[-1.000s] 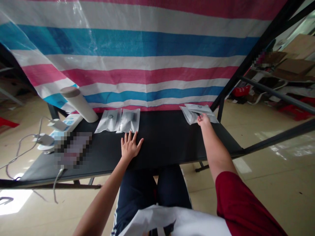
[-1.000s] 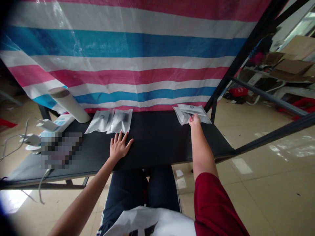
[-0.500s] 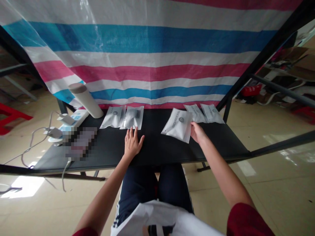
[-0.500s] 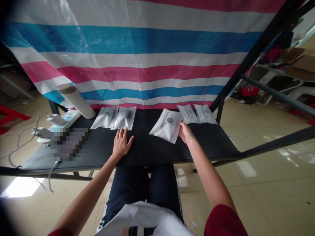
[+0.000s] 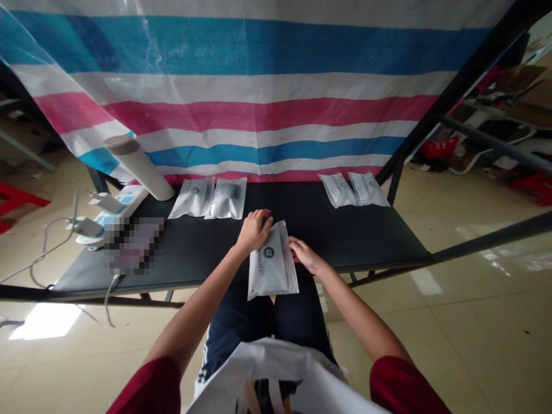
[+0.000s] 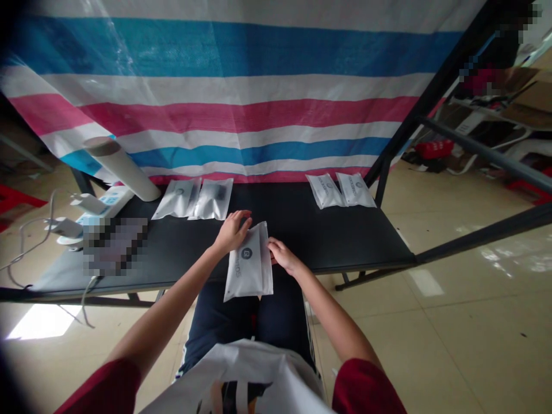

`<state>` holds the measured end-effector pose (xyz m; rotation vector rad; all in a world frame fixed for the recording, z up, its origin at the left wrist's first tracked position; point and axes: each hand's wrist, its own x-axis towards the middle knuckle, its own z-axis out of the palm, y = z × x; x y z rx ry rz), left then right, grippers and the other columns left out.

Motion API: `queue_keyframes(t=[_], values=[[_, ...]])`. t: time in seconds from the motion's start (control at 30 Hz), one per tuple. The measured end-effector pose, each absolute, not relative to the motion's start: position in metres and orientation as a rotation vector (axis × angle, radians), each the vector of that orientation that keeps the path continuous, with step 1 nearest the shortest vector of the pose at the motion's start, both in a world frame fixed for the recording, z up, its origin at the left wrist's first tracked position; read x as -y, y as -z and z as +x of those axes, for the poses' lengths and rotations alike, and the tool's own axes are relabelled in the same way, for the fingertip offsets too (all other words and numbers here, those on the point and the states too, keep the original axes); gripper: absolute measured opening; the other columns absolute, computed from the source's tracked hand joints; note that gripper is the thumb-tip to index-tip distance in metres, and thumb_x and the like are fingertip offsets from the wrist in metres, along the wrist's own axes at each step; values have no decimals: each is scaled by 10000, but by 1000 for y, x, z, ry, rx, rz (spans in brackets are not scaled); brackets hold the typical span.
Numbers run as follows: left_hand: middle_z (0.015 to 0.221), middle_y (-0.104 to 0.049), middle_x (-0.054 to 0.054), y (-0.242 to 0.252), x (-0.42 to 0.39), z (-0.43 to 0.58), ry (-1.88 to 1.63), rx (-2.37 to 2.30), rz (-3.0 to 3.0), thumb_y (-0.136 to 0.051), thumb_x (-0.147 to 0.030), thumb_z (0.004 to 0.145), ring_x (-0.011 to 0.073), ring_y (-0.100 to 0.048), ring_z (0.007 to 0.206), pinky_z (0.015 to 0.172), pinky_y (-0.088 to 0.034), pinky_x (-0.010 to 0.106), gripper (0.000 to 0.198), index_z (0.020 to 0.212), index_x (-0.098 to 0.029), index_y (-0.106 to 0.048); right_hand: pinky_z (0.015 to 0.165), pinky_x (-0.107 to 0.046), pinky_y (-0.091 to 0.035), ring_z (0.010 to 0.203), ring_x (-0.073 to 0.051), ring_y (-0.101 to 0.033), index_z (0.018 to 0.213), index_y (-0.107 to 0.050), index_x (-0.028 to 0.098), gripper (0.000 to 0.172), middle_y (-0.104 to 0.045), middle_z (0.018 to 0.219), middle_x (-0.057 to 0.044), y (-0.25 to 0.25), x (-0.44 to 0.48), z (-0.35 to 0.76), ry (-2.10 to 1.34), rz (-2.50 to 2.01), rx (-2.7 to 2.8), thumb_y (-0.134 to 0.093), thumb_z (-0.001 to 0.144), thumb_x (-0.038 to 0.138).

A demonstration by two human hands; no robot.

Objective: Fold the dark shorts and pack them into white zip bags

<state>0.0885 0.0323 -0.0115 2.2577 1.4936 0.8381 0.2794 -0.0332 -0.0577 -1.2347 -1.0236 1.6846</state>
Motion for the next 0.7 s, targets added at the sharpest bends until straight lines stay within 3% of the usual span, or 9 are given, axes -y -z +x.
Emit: queue_keyframes(t=[0.13, 0.23, 0.5, 0.7], values=[[960, -720, 99, 18, -57, 109, -374, -1433, 2196, -399, -355, 968, 217, -670, 899, 781, -484, 301, 354, 1017, -163, -693, 464, -204, -484, 601, -131, -603, 736, -602, 202, 330, -609, 693, 16, 59, 24, 284, -1625, -1292, 1128, -700, 713, 516], [817, -718, 74, 22, -62, 113, -303, -1404, 2196, -478, -346, 927, 199, -670, 762, 664, -458, 267, 297, 909, -172, -718, 454, -208, -486, 578, -127, -598, 787, -617, 202, 356, -620, 712, 7, 59, 11, 282, -1551, -1343, 1098, -671, 740, 550], [896, -728, 53, 19, -53, 114, -355, -1437, 2216, -488, -304, 911, 193, -667, 811, 696, -443, 263, 244, 974, -221, -709, 478, -242, -501, 599, -156, -574, 758, -632, 199, 392, -586, 646, 13, 64, -20, 269, -1198, -1370, 1233, -614, 753, 591], [924, -730, 56, 23, -59, 110, -353, -1556, 2165, -488, -354, 910, 218, -670, 834, 680, -440, 277, 259, 978, -242, -711, 483, -262, -493, 538, -155, -555, 695, -644, 173, 405, -573, 589, 1, 71, 19, 270, -1207, -1452, 1283, -575, 779, 563]])
